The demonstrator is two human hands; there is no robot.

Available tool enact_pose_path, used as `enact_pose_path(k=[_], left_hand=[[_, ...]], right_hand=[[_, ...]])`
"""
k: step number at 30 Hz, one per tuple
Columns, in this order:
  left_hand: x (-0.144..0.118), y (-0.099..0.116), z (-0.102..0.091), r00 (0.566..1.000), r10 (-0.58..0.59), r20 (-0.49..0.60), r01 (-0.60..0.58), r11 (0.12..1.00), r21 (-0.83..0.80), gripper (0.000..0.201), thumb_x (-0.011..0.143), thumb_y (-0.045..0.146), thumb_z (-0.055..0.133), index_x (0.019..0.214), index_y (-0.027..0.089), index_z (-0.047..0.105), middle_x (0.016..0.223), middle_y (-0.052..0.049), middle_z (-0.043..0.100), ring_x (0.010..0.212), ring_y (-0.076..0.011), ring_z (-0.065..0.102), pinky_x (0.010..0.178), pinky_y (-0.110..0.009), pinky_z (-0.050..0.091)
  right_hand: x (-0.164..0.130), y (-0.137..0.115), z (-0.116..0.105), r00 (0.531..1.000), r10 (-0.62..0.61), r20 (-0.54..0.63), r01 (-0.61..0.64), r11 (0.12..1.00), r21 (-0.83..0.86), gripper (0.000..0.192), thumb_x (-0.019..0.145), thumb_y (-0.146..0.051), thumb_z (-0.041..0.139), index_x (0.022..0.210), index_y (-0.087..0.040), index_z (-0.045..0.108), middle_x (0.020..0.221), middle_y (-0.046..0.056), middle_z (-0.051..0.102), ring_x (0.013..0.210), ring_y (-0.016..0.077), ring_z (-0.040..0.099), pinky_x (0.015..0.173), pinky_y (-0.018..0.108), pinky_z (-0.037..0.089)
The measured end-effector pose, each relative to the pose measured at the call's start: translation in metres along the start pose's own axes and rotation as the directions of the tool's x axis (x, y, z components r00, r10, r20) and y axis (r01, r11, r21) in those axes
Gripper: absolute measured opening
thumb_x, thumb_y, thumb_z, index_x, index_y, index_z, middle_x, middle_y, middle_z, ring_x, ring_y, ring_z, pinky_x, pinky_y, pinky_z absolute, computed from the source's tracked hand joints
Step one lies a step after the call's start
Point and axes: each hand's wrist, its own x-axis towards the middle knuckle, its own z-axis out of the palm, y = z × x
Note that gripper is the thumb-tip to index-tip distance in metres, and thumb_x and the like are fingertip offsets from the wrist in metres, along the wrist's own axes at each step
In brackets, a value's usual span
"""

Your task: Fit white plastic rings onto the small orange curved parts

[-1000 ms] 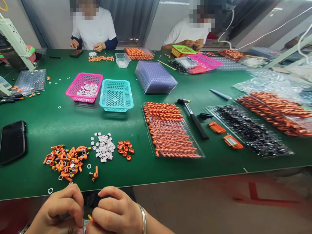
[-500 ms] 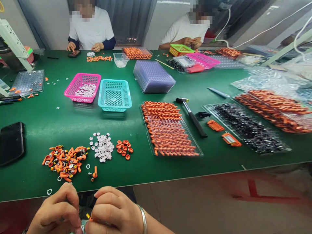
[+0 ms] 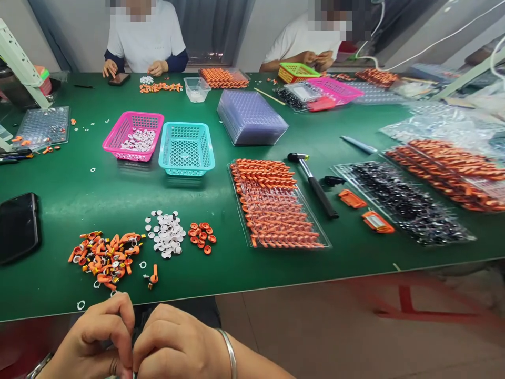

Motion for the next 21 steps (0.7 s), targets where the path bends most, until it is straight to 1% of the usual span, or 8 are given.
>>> enact_pose_path(k=[4,7,12,17,21], left_hand=[[-0.001,0.0,0.0,1.0,0.004,0.013,-0.005,1.0,0.024,0.042,0.084,0.049,0.065,0.056,0.018,0.066,0.064,0.001,0.051,0.059,-0.0093,0.051,0.054,-0.019,0.04],[-0.002,0.001,0.0,1.0,0.011,0.013,-0.011,0.999,0.041,0.042,0.086,0.047,0.064,0.056,0.018,0.066,0.063,0.001,0.051,0.059,-0.0095,0.051,0.055,-0.019,0.041],[-0.005,0.0,0.0,0.999,0.032,0.004,-0.033,0.998,0.057,0.032,0.083,0.041,0.071,0.058,0.02,0.067,0.065,0.002,0.05,0.06,-0.01,0.052,0.056,-0.019,0.041],[-0.011,-0.003,0.0,0.999,0.039,0.013,-0.04,0.995,0.089,0.028,0.089,0.034,0.065,0.064,0.022,0.07,0.068,0.001,0.048,0.065,-0.0125,0.053,0.062,-0.023,0.043],[-0.012,-0.001,-0.002,0.998,0.052,0.025,-0.055,0.99,0.126,0.03,0.093,0.03,0.059,0.066,0.023,0.07,0.07,0.0,0.05,0.067,-0.0133,0.054,0.064,-0.025,0.043]], right_hand=[[0.006,-0.003,-0.002,0.999,-0.022,-0.034,0.023,0.999,0.023,0.023,0.104,-0.027,0.032,0.091,-0.023,0.051,0.078,0.002,0.066,0.076,0.0128,0.061,0.071,0.023,0.051],[0.01,-0.005,-0.004,0.999,-0.029,-0.036,0.03,0.999,0.021,0.027,0.105,-0.029,0.028,0.091,-0.024,0.05,0.075,0.001,0.065,0.073,0.0129,0.061,0.069,0.023,0.051],[0.011,-0.007,-0.005,1.0,-0.006,-0.015,0.006,1.0,0.007,0.026,0.105,-0.029,0.028,0.091,-0.025,0.05,0.075,0.001,0.065,0.072,0.0131,0.061,0.068,0.024,0.05],[0.013,-0.008,-0.008,0.999,-0.029,-0.042,0.028,1.0,-0.009,0.028,0.105,-0.029,0.026,0.088,-0.022,0.048,0.074,0.002,0.066,0.069,0.0134,0.059,0.065,0.025,0.051],[0.012,-0.008,-0.01,0.997,-0.061,-0.041,0.059,0.997,-0.05,0.03,0.105,-0.026,0.025,0.09,-0.021,0.05,0.074,0.004,0.066,0.069,0.0151,0.056,0.065,0.027,0.052]])
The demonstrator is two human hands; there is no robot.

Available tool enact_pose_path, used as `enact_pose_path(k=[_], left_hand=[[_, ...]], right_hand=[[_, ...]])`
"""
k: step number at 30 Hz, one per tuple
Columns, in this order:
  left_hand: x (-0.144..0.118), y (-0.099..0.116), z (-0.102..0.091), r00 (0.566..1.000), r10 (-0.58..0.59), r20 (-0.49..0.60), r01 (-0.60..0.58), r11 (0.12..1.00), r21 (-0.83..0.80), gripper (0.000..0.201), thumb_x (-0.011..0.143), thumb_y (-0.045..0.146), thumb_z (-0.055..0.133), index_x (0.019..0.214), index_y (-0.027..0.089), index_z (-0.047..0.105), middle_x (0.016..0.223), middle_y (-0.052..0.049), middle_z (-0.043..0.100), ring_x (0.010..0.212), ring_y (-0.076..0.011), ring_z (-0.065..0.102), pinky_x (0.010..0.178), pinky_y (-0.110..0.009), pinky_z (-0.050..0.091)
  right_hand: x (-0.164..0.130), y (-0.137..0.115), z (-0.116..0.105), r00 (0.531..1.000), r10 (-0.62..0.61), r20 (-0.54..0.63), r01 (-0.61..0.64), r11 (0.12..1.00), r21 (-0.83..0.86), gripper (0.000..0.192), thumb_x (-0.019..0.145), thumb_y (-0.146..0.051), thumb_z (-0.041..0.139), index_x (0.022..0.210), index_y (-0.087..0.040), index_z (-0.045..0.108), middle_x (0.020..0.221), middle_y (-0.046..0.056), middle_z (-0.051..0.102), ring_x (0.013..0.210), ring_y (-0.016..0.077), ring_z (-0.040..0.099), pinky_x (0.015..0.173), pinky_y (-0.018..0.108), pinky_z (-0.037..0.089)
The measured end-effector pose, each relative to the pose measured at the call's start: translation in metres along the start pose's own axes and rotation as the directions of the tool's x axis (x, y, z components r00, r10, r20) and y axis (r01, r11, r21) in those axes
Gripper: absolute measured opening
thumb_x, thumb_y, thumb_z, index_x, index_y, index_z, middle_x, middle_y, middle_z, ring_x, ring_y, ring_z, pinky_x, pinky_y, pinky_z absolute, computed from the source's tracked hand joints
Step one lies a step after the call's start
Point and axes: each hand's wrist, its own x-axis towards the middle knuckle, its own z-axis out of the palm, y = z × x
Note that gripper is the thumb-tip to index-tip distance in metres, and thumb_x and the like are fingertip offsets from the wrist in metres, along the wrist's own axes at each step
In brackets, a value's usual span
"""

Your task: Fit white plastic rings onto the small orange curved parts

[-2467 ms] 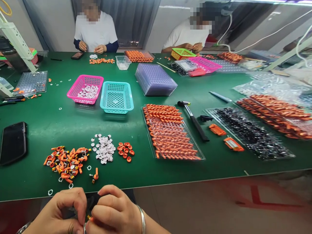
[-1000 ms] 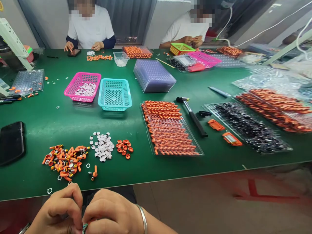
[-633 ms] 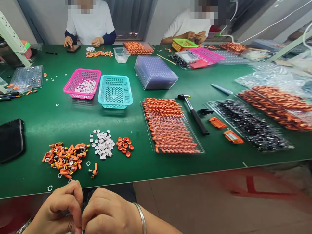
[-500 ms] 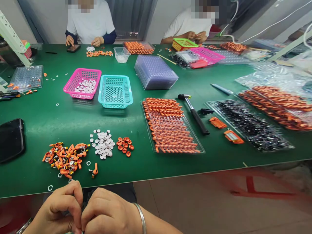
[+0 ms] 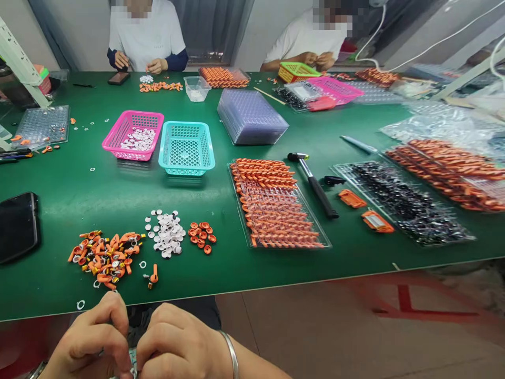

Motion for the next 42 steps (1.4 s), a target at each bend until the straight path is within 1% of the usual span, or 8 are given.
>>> enact_pose_path(k=[5,9,12,16,25,30,35,42], left_hand=[[-0.001,-0.005,-0.015,0.998,-0.006,0.07,0.004,0.999,0.036,0.019,0.088,0.02,0.067,0.069,0.022,0.065,0.071,0.001,0.06,0.07,-0.0142,0.057,0.069,-0.025,0.044],[0.003,-0.017,-0.029,0.992,-0.113,0.057,0.093,0.956,0.278,0.02,0.085,0.006,0.06,0.09,0.025,0.065,0.081,0.003,0.069,0.076,-0.0154,0.061,0.071,-0.024,0.045],[0.021,-0.022,-0.027,0.999,-0.015,-0.036,0.029,0.888,0.459,0.025,0.087,0.011,0.058,0.106,0.026,0.064,0.092,0.001,0.072,0.084,-0.0181,0.064,0.076,-0.028,0.046],[0.064,-0.025,-0.015,0.999,0.008,0.035,-0.028,0.794,0.607,0.015,0.091,0.014,0.054,0.087,0.019,0.067,0.084,-0.003,0.072,0.08,-0.0207,0.063,0.076,-0.034,0.043],[0.115,-0.019,-0.005,0.969,-0.021,0.246,-0.127,0.813,0.569,0.01,0.087,0.018,0.066,0.085,0.023,0.074,0.074,0.002,0.074,0.072,-0.0163,0.066,0.073,-0.029,0.044],[0.128,-0.026,0.001,0.984,-0.038,0.174,-0.081,0.775,0.626,0.013,0.084,0.01,0.067,0.092,0.018,0.073,0.094,-0.006,0.068,0.086,-0.021,0.063,0.076,-0.031,0.046],[0.131,-0.032,0.007,0.978,-0.046,0.203,-0.098,0.758,0.644,0.011,0.081,0.007,0.066,0.077,0.017,0.071,0.086,-0.005,0.064,0.081,-0.0209,0.061,0.071,-0.03,0.048],[0.11,-0.03,-0.015,0.99,-0.029,0.136,-0.056,0.812,0.58,0.009,0.087,0.014,0.062,0.088,0.02,0.069,0.09,-0.003,0.064,0.083,-0.0181,0.062,0.074,-0.029,0.049]], right_hand=[[-0.011,0.001,-0.003,0.985,0.077,-0.152,-0.085,0.995,-0.049,0.02,0.102,-0.019,0.036,0.1,-0.018,0.056,0.077,0.006,0.063,0.072,0.0168,0.057,0.067,0.032,0.054],[-0.023,0.003,-0.011,0.949,0.138,-0.283,-0.164,0.984,-0.069,0.019,0.096,-0.01,0.042,0.106,-0.018,0.056,0.082,0.007,0.061,0.072,0.0174,0.058,0.067,0.035,0.055],[-0.031,0.005,-0.014,0.906,0.195,-0.377,-0.245,0.965,-0.09,0.02,0.094,-0.009,0.047,0.108,-0.02,0.057,0.085,0.006,0.061,0.075,0.0181,0.061,0.064,0.033,0.056],[-0.036,0.007,-0.012,0.85,0.254,-0.462,-0.337,0.936,-0.105,0.021,0.093,-0.009,0.052,0.109,-0.02,0.057,0.098,0.008,0.056,0.082,0.0175,0.063,0.064,0.029,0.059],[-0.039,0.012,-0.023,0.808,0.396,-0.436,-0.481,0.871,-0.1,0.016,0.089,-0.006,0.052,0.095,-0.02,0.058,0.093,0.007,0.056,0.082,0.0176,0.061,0.064,0.028,0.056],[-0.041,0.018,-0.022,0.768,0.445,-0.461,-0.499,0.867,0.006,0.011,0.091,-0.01,0.052,0.092,-0.02,0.057,0.088,0.006,0.062,0.08,0.0177,0.062,0.063,0.027,0.053],[-0.041,0.02,-0.02,0.739,0.482,-0.47,-0.497,0.862,0.101,0.009,0.093,-0.014,0.051,0.09,-0.02,0.057,0.086,0.006,0.064,0.08,0.018,0.064,0.065,0.029,0.054],[-0.039,0.023,-0.022,0.702,0.536,-0.469,-0.549,0.827,0.125,0.008,0.093,-0.017,0.051,0.088,-0.02,0.057,0.087,0.006,0.065,0.08,0.0174,0.064,0.068,0.028,0.054]])
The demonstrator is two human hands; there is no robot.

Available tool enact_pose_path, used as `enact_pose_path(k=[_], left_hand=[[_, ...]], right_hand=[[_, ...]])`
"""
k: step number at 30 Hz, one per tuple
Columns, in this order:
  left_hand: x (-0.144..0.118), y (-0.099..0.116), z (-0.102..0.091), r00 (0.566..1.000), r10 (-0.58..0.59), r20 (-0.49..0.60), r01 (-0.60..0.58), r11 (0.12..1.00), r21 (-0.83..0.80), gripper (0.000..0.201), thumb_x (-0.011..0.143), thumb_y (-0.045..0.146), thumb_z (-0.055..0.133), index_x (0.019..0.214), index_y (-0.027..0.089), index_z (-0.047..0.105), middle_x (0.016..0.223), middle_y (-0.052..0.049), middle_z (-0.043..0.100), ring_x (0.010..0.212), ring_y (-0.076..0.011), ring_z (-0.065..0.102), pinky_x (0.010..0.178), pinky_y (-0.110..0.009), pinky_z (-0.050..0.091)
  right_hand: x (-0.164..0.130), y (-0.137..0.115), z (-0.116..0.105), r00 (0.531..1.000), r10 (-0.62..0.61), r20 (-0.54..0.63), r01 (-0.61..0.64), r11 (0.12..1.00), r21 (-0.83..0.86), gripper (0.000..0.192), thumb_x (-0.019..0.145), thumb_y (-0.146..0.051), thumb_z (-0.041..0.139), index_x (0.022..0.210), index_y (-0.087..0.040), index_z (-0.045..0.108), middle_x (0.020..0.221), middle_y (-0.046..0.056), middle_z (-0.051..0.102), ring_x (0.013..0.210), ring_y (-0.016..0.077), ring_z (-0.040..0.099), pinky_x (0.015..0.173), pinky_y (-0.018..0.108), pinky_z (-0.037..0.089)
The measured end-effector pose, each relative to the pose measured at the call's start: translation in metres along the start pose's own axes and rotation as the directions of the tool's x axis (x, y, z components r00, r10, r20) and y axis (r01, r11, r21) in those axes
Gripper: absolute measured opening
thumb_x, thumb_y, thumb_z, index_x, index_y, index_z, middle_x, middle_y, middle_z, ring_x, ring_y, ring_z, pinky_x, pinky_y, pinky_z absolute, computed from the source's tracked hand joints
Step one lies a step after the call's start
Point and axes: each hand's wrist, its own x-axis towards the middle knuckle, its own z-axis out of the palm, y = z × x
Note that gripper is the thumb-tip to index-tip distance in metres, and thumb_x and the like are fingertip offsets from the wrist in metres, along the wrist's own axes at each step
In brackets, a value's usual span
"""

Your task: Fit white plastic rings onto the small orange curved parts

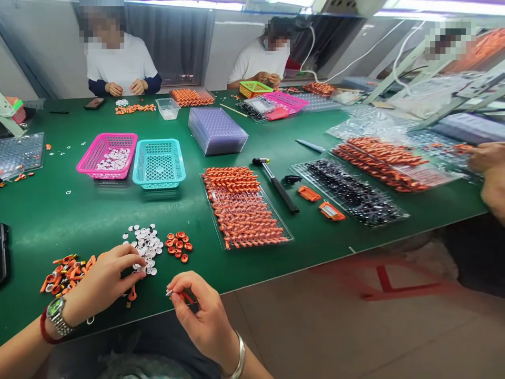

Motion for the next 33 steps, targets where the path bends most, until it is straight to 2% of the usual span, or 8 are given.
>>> enact_pose_path(k=[4,9,11,14,17,23,30,33], left_hand=[[-0.014,-0.001,-0.006,0.998,-0.024,-0.066,0.019,0.997,-0.073,0.008,0.088,0.018,0.063,0.092,0.021,0.069,0.087,-0.001,0.067,0.081,-0.0167,0.064,0.072,-0.027,0.049],[-0.033,0.007,0.002,0.979,-0.084,-0.185,0.015,0.938,-0.348,0.008,0.085,0.016,0.066,0.09,0.02,0.07,0.078,0.0,0.07,0.072,-0.0141,0.065,0.066,-0.023,0.051],[-0.042,0.009,0.007,0.966,-0.11,-0.235,0.013,0.925,-0.379,0.01,0.084,0.015,0.066,0.089,0.021,0.071,0.077,0.001,0.071,0.069,-0.0131,0.067,0.064,-0.02,0.052],[-0.054,0.012,0.013,0.937,-0.116,-0.33,-0.013,0.931,-0.365,0.016,0.082,0.013,0.067,0.092,0.023,0.073,0.081,0.002,0.076,0.072,-0.0125,0.071,0.068,-0.017,0.055],[-0.061,0.016,0.015,0.913,-0.122,-0.389,-0.035,0.927,-0.373,0.023,0.078,0.01,0.069,0.095,0.025,0.073,0.085,0.003,0.078,0.074,-0.0113,0.074,0.072,-0.014,0.055],[-0.069,0.018,0.018,0.907,-0.169,-0.387,-0.033,0.885,-0.464,0.022,0.077,0.01,0.071,0.09,0.027,0.075,0.081,0.005,0.079,0.07,-0.0107,0.074,0.07,-0.011,0.056],[-0.079,0.016,0.024,0.903,-0.205,-0.379,-0.038,0.838,-0.545,0.03,0.074,0.006,0.072,0.093,0.03,0.076,0.081,0.006,0.08,0.069,-0.0105,0.075,0.069,-0.01,0.056],[-0.081,0.016,0.025,0.892,-0.265,-0.367,0.006,0.817,-0.576,0.03,0.072,0.007,0.075,0.09,0.031,0.077,0.079,0.006,0.079,0.069,-0.0107,0.075,0.069,-0.01,0.056]], right_hand=[[0.006,-0.003,0.013,0.996,0.069,0.065,-0.071,0.997,0.019,0.008,0.092,-0.018,0.052,0.086,-0.019,0.057,0.103,0.01,0.067,0.093,0.0194,0.066,0.076,0.029,0.055],[0.006,-0.01,0.03,0.981,0.107,0.159,-0.144,0.959,0.244,0.006,0.092,-0.021,0.052,0.087,-0.019,0.054,0.111,0.013,0.066,0.097,0.0202,0.066,0.082,0.031,0.055],[0.005,-0.014,0.033,0.975,0.126,0.185,-0.178,0.936,0.303,0.006,0.093,-0.021,0.052,0.088,-0.02,0.054,0.11,0.012,0.066,0.097,0.0198,0.066,0.083,0.031,0.054],[0.004,-0.019,0.034,0.964,0.144,0.225,-0.207,0.935,0.288,0.006,0.093,-0.019,0.052,0.088,-0.02,0.055,0.11,0.012,0.066,0.1,0.02,0.065,0.085,0.031,0.053],[0.004,-0.024,0.034,0.964,0.12,0.237,-0.169,0.965,0.2,0.008,0.091,-0.015,0.052,0.087,-0.021,0.056,0.108,0.01,0.068,0.102,0.0195,0.064,0.085,0.029,0.052],[0.004,-0.032,0.038,0.968,0.085,0.235,-0.11,0.989,0.096,0.01,0.087,-0.013,0.053,0.087,-0.022,0.056,0.1,0.007,0.071,0.086,0.0158,0.066,0.07,0.022,0.051],[0.006,-0.04,0.041,0.954,0.151,0.259,-0.178,0.981,0.084,0.007,0.087,-0.016,0.052,0.087,-0.019,0.058,0.092,0.007,0.07,0.078,0.0153,0.064,0.068,0.023,0.05],[0.009,-0.043,0.04,0.942,0.211,0.262,-0.221,0.975,0.008,0.007,0.087,-0.02,0.052,0.083,-0.018,0.058,0.077,0.003,0.064,0.066,0.0136,0.057,0.06,0.022,0.045]])
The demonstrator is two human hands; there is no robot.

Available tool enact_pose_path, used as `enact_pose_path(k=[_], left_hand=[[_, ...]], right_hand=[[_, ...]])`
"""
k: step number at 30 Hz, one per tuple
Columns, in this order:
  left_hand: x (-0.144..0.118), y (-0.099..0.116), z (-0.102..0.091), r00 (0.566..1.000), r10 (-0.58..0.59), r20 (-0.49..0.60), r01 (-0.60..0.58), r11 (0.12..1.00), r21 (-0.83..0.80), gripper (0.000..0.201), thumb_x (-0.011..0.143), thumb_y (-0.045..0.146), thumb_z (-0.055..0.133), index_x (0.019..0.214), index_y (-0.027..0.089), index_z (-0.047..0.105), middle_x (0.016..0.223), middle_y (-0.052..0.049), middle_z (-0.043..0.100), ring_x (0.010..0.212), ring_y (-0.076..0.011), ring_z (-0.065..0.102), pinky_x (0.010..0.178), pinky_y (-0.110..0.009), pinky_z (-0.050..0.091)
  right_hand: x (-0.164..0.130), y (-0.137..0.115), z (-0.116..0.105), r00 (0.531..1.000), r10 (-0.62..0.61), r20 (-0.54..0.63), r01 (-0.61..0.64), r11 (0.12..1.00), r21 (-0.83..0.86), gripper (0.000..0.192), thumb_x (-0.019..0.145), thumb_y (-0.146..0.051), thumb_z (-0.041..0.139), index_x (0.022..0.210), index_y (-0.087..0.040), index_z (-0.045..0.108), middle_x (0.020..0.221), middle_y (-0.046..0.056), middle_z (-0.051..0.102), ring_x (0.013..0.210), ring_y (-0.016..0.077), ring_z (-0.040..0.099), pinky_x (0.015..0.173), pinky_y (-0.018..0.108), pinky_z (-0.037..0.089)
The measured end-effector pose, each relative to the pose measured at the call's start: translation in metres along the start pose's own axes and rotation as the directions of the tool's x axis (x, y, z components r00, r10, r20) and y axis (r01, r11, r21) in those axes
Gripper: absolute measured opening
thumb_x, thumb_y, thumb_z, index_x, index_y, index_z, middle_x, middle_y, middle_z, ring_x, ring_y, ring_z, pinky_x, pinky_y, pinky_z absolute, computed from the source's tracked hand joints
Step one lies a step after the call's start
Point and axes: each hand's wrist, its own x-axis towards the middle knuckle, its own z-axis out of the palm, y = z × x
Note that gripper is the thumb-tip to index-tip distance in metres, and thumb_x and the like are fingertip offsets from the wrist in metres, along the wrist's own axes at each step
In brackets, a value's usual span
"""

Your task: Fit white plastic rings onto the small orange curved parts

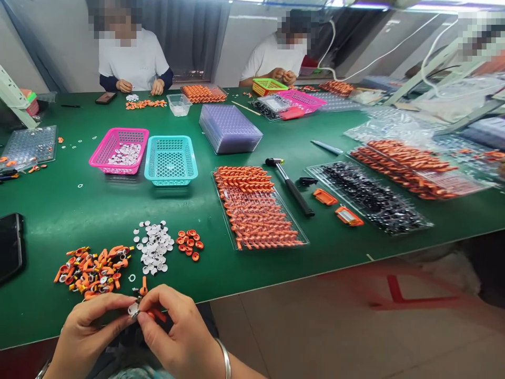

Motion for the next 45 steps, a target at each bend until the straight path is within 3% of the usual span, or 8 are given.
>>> enact_pose_path(k=[3,9,23,32,41,45], left_hand=[[-0.002,0.001,0.001,0.998,-0.052,-0.021,0.052,0.998,-0.034,0.029,0.069,0.008,0.077,0.087,0.031,0.078,0.078,0.005,0.079,0.068,-0.0113,0.074,0.067,-0.01,0.057],[-0.003,0.003,0.001,0.998,-0.059,-0.006,0.058,0.995,-0.084,0.034,0.069,0.003,0.073,0.088,0.031,0.079,0.078,0.005,0.079,0.068,-0.012,0.075,0.065,-0.01,0.057],[-0.002,0.008,0.002,1.0,-0.004,0.011,0.005,0.998,-0.067,0.032,0.071,0.003,0.073,0.09,0.029,0.078,0.078,0.004,0.079,0.068,-0.0113,0.074,0.067,-0.01,0.056],[-0.001,0.01,0.002,0.999,0.016,0.029,-0.015,0.999,-0.032,0.028,0.073,0.004,0.07,0.089,0.026,0.078,0.078,0.001,0.079,0.067,-0.0153,0.075,0.064,-0.016,0.059],[-0.015,0.006,0.002,0.999,0.027,0.018,-0.028,0.999,0.038,0.047,0.079,0.006,0.067,0.118,0.032,0.061,0.086,0.006,0.078,0.074,-0.0115,0.075,0.077,-0.016,0.058],[-0.019,0.008,0.002,0.998,0.057,-0.003,-0.057,0.996,0.066,0.046,0.08,0.008,0.068,0.119,0.032,0.058,0.087,0.005,0.078,0.075,-0.0124,0.075,0.076,-0.017,0.059]], right_hand=[[0.004,-0.003,-0.001,0.998,0.058,0.024,-0.056,0.996,-0.065,0.009,0.085,-0.021,0.053,0.077,-0.018,0.057,0.067,-0.001,0.054,0.059,0.0117,0.048,0.055,0.022,0.039],[0.008,-0.005,0.002,0.991,0.113,0.078,-0.109,0.992,-0.056,0.009,0.083,-0.019,0.053,0.075,-0.018,0.055,0.065,-0.003,0.05,0.057,0.0109,0.043,0.053,0.022,0.035],[0.006,0.0,0.004,0.991,0.122,0.058,-0.117,0.99,-0.083,0.007,0.081,-0.017,0.055,0.074,-0.018,0.056,0.064,-0.004,0.051,0.057,0.0109,0.044,0.053,0.022,0.035],[0.006,0.0,0.004,0.991,0.117,0.066,-0.11,0.989,-0.1,0.008,0.082,-0.017,0.053,0.074,-0.019,0.055,0.065,-0.003,0.051,0.057,0.0118,0.045,0.053,0.023,0.036],[0.002,-0.002,0.006,0.995,0.094,0.042,-0.086,0.983,-0.162,0.011,0.082,-0.018,0.056,0.073,-0.02,0.052,0.065,-0.004,0.05,0.059,0.0121,0.047,0.055,0.023,0.036],[0.002,0.0,0.006,0.997,0.071,0.044,-0.065,0.989,-0.133,0.009,0.082,-0.019,0.055,0.074,-0.02,0.052,0.069,-0.001,0.055,0.062,0.0128,0.051,0.057,0.023,0.039]])
